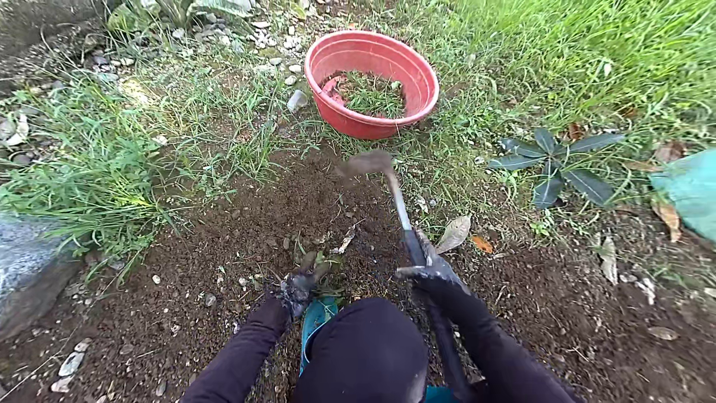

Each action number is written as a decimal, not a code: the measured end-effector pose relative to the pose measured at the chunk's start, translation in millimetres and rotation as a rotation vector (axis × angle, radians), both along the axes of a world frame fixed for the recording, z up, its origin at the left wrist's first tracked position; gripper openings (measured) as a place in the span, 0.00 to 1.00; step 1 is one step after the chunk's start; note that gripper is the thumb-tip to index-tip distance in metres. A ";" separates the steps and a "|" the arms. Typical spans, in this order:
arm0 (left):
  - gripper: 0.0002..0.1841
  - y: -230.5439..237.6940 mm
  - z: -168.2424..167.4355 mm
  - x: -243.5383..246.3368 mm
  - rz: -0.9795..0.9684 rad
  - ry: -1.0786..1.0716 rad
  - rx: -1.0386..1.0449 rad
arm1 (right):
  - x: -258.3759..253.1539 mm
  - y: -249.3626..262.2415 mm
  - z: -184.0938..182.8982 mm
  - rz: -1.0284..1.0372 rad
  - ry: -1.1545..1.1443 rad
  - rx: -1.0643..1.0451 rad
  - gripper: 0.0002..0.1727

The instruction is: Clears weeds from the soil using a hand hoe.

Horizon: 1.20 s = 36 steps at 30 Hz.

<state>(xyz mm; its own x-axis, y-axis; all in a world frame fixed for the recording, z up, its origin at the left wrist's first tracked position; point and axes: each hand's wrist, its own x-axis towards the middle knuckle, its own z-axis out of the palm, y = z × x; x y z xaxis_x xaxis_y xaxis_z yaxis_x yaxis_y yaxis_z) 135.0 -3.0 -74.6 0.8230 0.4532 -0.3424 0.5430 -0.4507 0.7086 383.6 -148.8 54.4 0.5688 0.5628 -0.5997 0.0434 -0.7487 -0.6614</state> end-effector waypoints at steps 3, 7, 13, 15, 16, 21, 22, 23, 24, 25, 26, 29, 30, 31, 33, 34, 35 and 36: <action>0.52 12.6 11.2 33.9 0.069 0.216 0.053 | -10.1 13.4 -14.9 -0.003 -0.052 -0.164 0.51; 0.48 36.0 17.7 64.2 0.078 0.611 0.110 | 6.7 -17.7 -10.5 0.229 -0.037 -0.328 0.64; 0.28 9.4 21.7 53.5 -0.145 0.409 0.017 | 7.0 -6.9 -1.0 -0.192 0.050 0.036 0.51; 0.28 -0.6 18.8 57.7 -0.184 0.301 0.021 | -0.3 1.3 -20.8 -0.031 0.021 -0.073 0.54; 0.29 1.6 18.7 61.4 -0.144 0.261 0.041 | -1.8 0.0 -27.5 0.103 0.000 -0.175 0.57; 0.47 62.7 29.0 84.7 0.161 0.567 0.126 | 12.6 -17.8 -2.3 0.191 0.027 -0.228 0.63; 0.45 71.5 20.6 83.5 0.189 0.639 0.136 | 15.0 -19.5 3.4 0.109 0.055 -0.162 0.63; 0.40 76.1 16.8 83.1 0.196 0.667 0.141 | 16.7 -19.3 6.4 0.017 0.071 -0.095 0.62; 0.31 76.9 16.7 82.9 0.197 0.653 0.139 | 16.4 -17.0 5.6 -0.070 0.069 -0.049 0.60; 0.27 75.3 19.5 82.1 0.179 0.635 0.116 | 13.2 -13.9 2.7 -0.123 0.051 -0.044 0.57; 0.25 71.3 22.9 79.7 0.141 0.602 0.096 | 10.0 -12.1 -3.2 -0.128 0.031 -0.071 0.55; 0.22 49.0 31.3 68.8 -0.068 0.434 -0.020 | 12.5 -21.2 -23.3 0.157 -0.012 -0.283 0.63; 0.22 41.4 33.6 65.9 -0.150 0.369 -0.054 | 16.2 -26.1 -26.5 0.216 -0.006 -0.318 0.64; 0.21 36.1 36.6 65.2 -0.207 0.301 -0.072 | 21.5 -31.1 -26.1 0.221 -0.003 -0.314 0.65; 0.21 37.1 41.7 71.2 -0.223 0.191 -0.027 | 31.5 -37.1 -14.1 0.158 0.012 -0.265 0.64; 0.22 44.5 41.1 80.0 -0.196 0.165 0.034 | 33.6 -38.1 -5.8 0.100 0.015 -0.229 0.64; 0.25 55.0 41.2 93.6 -0.166 0.198 0.086 | 34.8 -38.5 0.8 0.033 0.018 -0.187 0.63; 0.27 66.6 37.5 110.5 -0.133 0.262 0.109 | 34.8 -37.2 6.3 -0.043 0.023 -0.144 0.63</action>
<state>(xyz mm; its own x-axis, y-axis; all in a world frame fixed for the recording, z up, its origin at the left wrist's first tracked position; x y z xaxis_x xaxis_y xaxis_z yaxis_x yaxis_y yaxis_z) 245.5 63.6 -37.1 0.7678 0.3928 -0.5061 0.6317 -0.5955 0.4963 418.5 -186.0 60.7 0.5757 0.4456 -0.6856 -0.0044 -0.8368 -0.5475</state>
